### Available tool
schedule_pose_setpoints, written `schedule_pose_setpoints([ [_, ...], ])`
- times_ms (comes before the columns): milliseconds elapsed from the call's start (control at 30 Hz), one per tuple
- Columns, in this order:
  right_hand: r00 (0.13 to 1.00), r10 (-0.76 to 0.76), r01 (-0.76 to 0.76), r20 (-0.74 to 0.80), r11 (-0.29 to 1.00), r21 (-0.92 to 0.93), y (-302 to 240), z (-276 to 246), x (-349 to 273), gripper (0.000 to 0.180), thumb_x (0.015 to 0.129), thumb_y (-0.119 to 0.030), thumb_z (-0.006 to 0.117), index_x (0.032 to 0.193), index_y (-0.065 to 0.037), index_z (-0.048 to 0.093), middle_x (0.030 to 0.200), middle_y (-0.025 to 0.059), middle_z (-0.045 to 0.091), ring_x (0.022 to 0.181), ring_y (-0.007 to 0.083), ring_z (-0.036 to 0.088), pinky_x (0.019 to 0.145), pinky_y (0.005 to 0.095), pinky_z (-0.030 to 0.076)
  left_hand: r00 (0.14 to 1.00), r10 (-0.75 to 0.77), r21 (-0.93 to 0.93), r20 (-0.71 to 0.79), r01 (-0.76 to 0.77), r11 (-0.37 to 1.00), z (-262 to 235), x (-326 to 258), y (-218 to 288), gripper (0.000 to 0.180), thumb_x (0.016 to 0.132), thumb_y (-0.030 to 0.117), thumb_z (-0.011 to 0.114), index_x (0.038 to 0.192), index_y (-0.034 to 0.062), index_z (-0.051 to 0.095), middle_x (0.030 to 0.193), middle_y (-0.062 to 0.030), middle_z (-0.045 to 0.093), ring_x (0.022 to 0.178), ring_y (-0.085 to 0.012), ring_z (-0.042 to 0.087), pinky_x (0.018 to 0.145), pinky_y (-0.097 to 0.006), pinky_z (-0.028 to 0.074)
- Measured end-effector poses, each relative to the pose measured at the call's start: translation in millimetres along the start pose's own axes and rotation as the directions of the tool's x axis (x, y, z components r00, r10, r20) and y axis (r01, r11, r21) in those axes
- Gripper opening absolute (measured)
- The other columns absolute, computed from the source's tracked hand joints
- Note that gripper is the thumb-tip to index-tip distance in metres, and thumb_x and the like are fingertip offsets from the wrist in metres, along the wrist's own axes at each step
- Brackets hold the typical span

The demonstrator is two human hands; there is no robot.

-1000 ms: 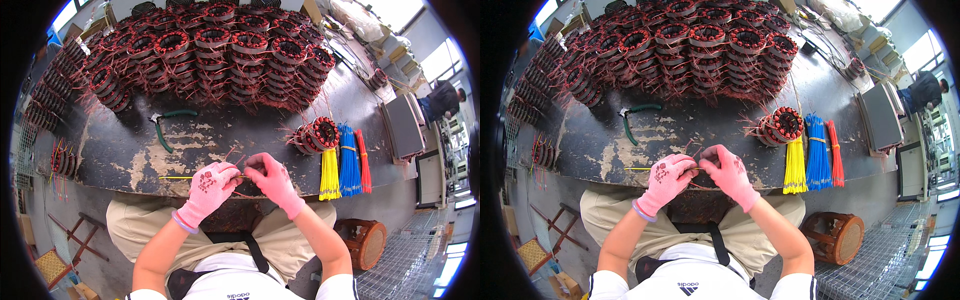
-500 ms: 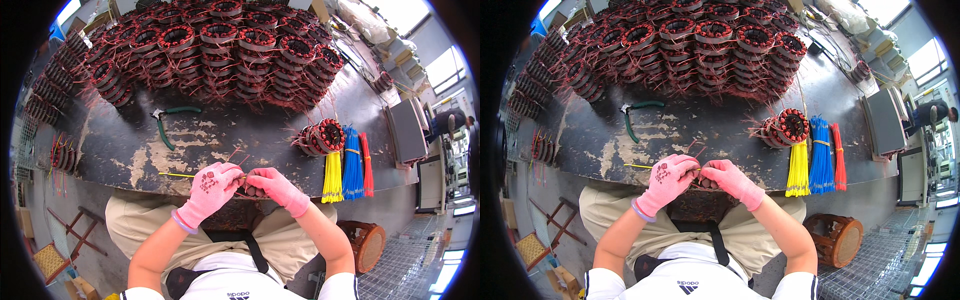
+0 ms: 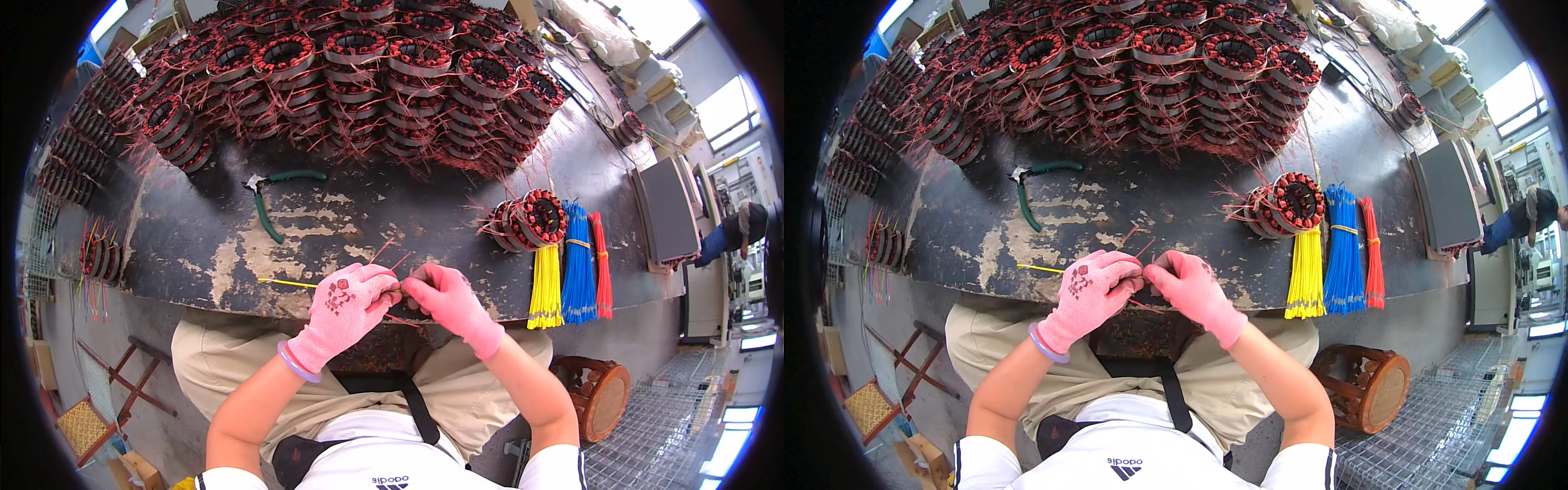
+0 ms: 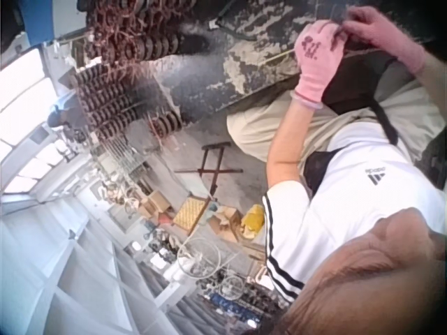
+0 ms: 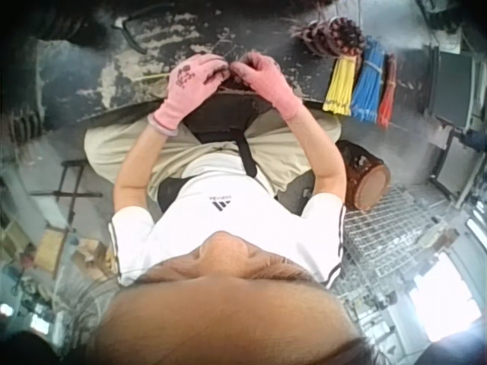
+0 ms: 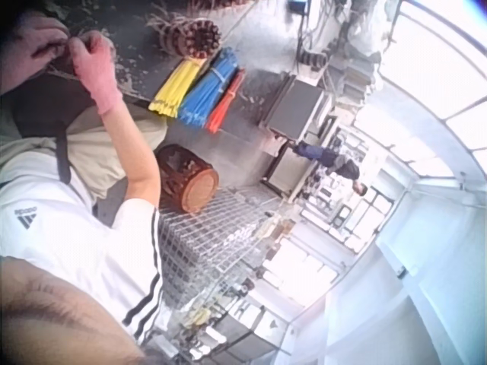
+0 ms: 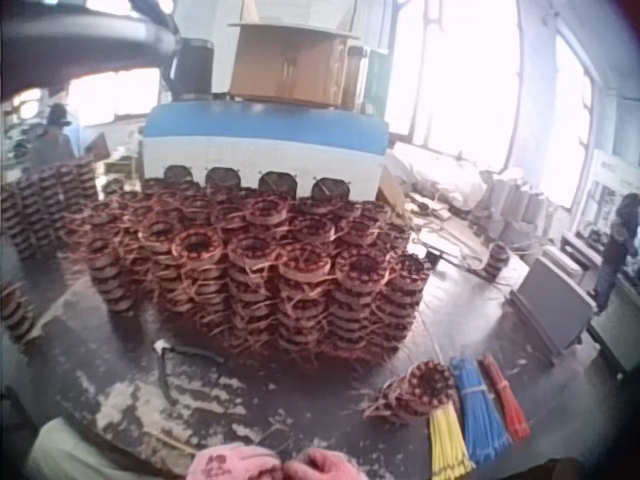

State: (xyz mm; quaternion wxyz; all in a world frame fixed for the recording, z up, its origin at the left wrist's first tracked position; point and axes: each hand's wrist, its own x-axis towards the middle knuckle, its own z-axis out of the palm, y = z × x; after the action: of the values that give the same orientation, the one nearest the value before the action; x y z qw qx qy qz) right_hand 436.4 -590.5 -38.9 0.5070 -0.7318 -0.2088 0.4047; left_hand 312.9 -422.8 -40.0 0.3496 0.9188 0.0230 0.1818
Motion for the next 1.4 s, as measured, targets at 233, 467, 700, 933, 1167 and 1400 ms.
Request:
schedule_pose_setpoints([
  [233,0.622,-0.776,0.448,0.107,0.24,-0.861,7,5,-7,0.025,0.09,-0.025,0.073,0.108,-0.008,0.067,0.097,0.0064,0.07,0.077,0.0204,0.067,0.07,0.0333,0.053,1.0,-0.017,-0.021,0.017,0.017,1.0,0,1,1,0.014,0.079,0.007,0.072,0.093,0.009,0.072,0.099,-0.0046,0.072,0.088,-0.0286,0.069,0.077,-0.039,0.055],
  [467,0.965,0.11,-0.14,0.239,0.984,0.108,-9,-7,-13,0.018,0.1,-0.019,0.058,0.101,-0.002,0.066,0.084,-0.0023,0.065,0.072,0.0051,0.058,0.065,0.0229,0.048,1.0,-0.004,-0.017,0.028,0.004,1.0,-1,0,0,0.016,0.079,0.007,0.071,0.095,0.0097,0.072,0.1,-0.0044,0.072,0.089,-0.0288,0.068,0.077,-0.039,0.055],
  [700,0.979,-0.196,0.203,0.054,0.93,-0.308,-12,-3,-9,0.02,0.1,-0.021,0.059,0.103,-0.002,0.065,0.081,-0.001,0.065,0.073,0.0062,0.059,0.067,0.0231,0.048,0.999,0.036,0.0,0.013,-0.036,0.999,1,0,-3,0.015,0.079,0.009,0.072,0.095,0.0113,0.07,0.098,-0.0022,0.07,0.084,-0.0268,0.067,0.072,-0.039,0.055],
  [933,0.972,-0.198,0.143,-0.129,0.927,-0.347,-20,3,-22,0.017,0.09,-0.022,0.071,0.099,-0.006,0.069,0.078,0.0093,0.069,0.071,0.0175,0.066,0.068,0.0332,0.053,0.999,0.036,-0.016,0.007,-0.035,0.999,1,0,-3,0.016,0.079,0.008,0.072,0.095,0.0106,0.071,0.099,-0.0033,0.071,0.085,-0.0277,0.067,0.073,-0.039,0.055],
  [1167,0.986,-0.168,0.158,-0.017,0.955,-0.251,-2,-1,-14,0.019,0.096,-0.025,0.065,0.099,-0.006,0.069,0.082,0.0009,0.068,0.071,0.0077,0.062,0.063,0.0243,0.047,0.998,0.065,-0.013,0.012,-0.064,0.998,1,2,-2,0.017,0.079,0.009,0.072,0.096,0.0109,0.07,0.099,-0.0023,0.07,0.084,-0.0264,0.066,0.072,-0.039,0.055],
  [1400,0.959,-0.278,0.275,0.046,0.888,-0.369,-6,-7,-20,0.017,0.098,-0.019,0.06,0.099,-0.004,0.068,0.081,0.0061,0.068,0.072,0.0171,0.064,0.067,0.0316,0.051,0.999,0.01,-0.041,0.046,-0.008,0.999,0,2,1,0.016,0.079,0.008,0.072,0.095,0.0095,0.071,0.1,-0.0047,0.072,0.087,-0.0289,0.068,0.076,-0.039,0.055],
])
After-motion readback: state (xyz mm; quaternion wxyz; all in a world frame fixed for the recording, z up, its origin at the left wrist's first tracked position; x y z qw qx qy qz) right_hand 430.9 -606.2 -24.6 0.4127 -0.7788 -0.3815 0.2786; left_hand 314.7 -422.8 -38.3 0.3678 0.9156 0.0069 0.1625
